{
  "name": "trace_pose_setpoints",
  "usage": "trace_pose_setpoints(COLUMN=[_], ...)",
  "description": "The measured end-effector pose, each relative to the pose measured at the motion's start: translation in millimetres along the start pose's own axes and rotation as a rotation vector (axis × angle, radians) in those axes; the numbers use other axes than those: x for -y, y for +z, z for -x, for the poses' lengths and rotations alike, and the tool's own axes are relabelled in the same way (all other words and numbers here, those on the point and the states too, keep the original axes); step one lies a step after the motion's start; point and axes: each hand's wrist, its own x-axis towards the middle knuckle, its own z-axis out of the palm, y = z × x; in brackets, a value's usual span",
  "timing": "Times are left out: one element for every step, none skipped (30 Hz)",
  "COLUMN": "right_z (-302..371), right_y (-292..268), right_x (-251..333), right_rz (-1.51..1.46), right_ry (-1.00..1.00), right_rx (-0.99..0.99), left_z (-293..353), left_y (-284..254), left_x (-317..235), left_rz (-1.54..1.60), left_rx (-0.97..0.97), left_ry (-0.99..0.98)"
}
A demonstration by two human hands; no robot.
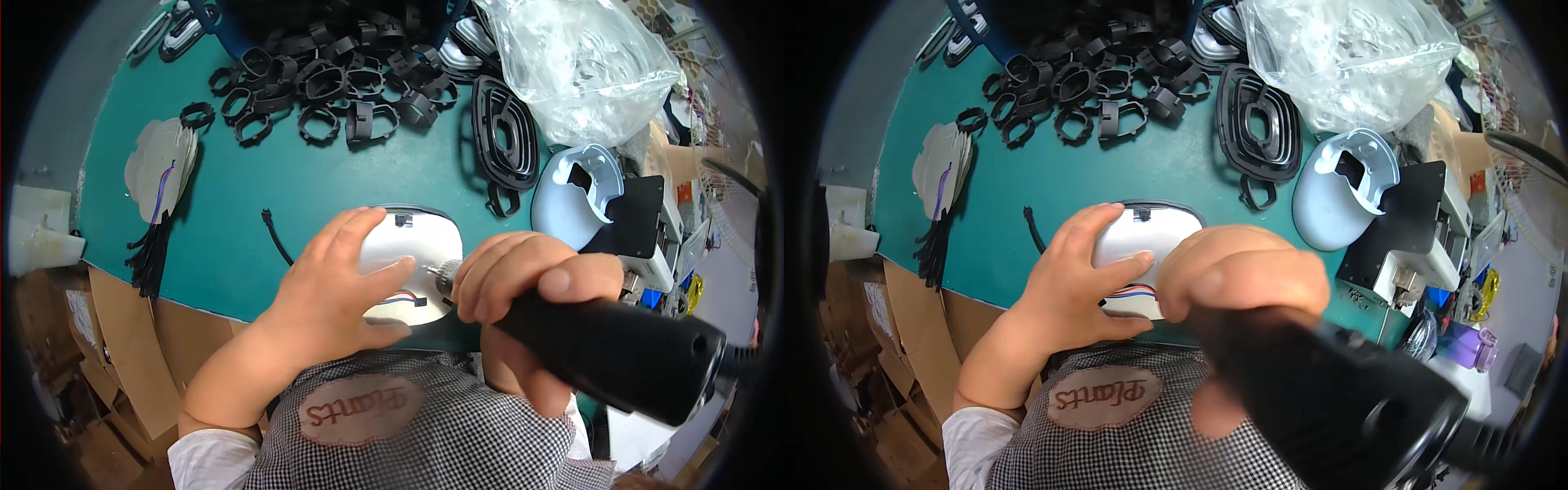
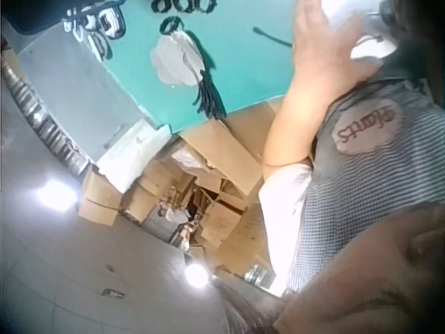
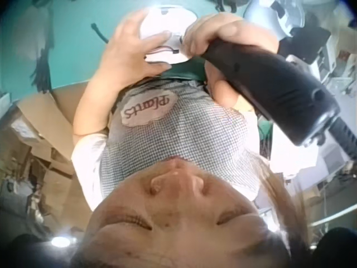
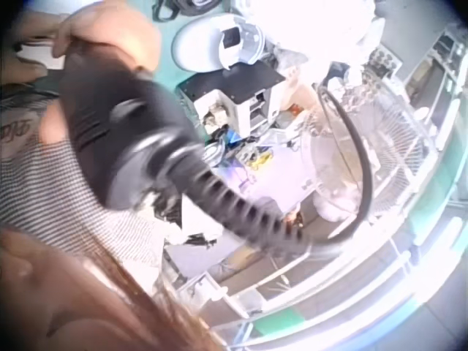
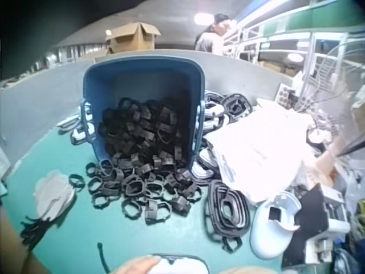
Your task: The person assembles components of a plastic device by securing a circuit board and an internal lens into a plastic housing with screws, using an electric screwdriver.
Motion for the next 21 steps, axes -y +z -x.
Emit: trace_pose_setpoints(right_z=[1,2,3,4,6,7,10,11,12,13,17,23,30,39,51,62,72,80,88,97,105], right_y=[-1,-1,-1,-2,-3,-7,-16,-24,-34,-46,-60,-73,-84,-96,-106,-113,-118,-120,-121,-126,-130], right_x=[-1,-2,0,3,7,11,8,16,29,41,55,69,81,88,94,95,97,97,100,104,107], right_rz=[-0.019,-0.022,-0.039,-0.054,-0.065,-0.065,-0.094,-0.130,-0.156,-0.113,-0.073,-0.018,0.034,0.079,0.190,0.277,0.363,0.436,0.497,0.517,0.531], right_ry=[0.014,0.013,0.039,0.065,0.090,0.104,0.050,-0.006,-0.062,-0.129,-0.161,-0.177,-0.193,-0.207,-0.212,-0.208,-0.203,-0.223,-0.220,-0.215,-0.211], right_rx=[-0.029,-0.026,-0.088,-0.153,-0.220,-0.293,-0.313,-0.365,-0.422,-0.435,-0.428,-0.450,-0.473,-0.465,-0.507,-0.550,-0.593,-0.650,-0.663,-0.668,-0.673], left_z=[0,1,1,0,-1,-4,-4,-3,-4,-3,-2,-1,-1,-2,-4,-4,-5,-4,-3,-2,-1], left_y=[0,1,2,3,2,1,1,0,1,1,2,5,6,7,9,11,12,12,14,16,17], left_x=[0,0,0,-1,-2,-5,-4,-3,-4,-4,-4,-3,-3,-2,-2,-1,-1,-2,-2,0,-1], left_rz=[0.009,0.008,0.013,0.019,0.029,0.003,-0.021,-0.026,-0.001,-0.033,-0.065,-0.072,-0.054,-0.077,-0.099,-0.110,-0.097,-0.109,-0.121,-0.094,-0.089], left_rx=[-0.003,-0.006,-0.009,-0.011,-0.006,0.010,0.020,0.032,0.046,0.015,-0.016,-0.034,-0.022,-0.030,-0.035,-0.040,-0.028,-0.038,-0.048,-0.063,-0.054], left_ry=[0.006,0.003,0.011,0.021,0.036,0.028,0.011,0.014,0.043,0.033,0.023,0.036,0.064,0.060,0.060,0.077,0.098,0.091,0.083,0.080,0.092])
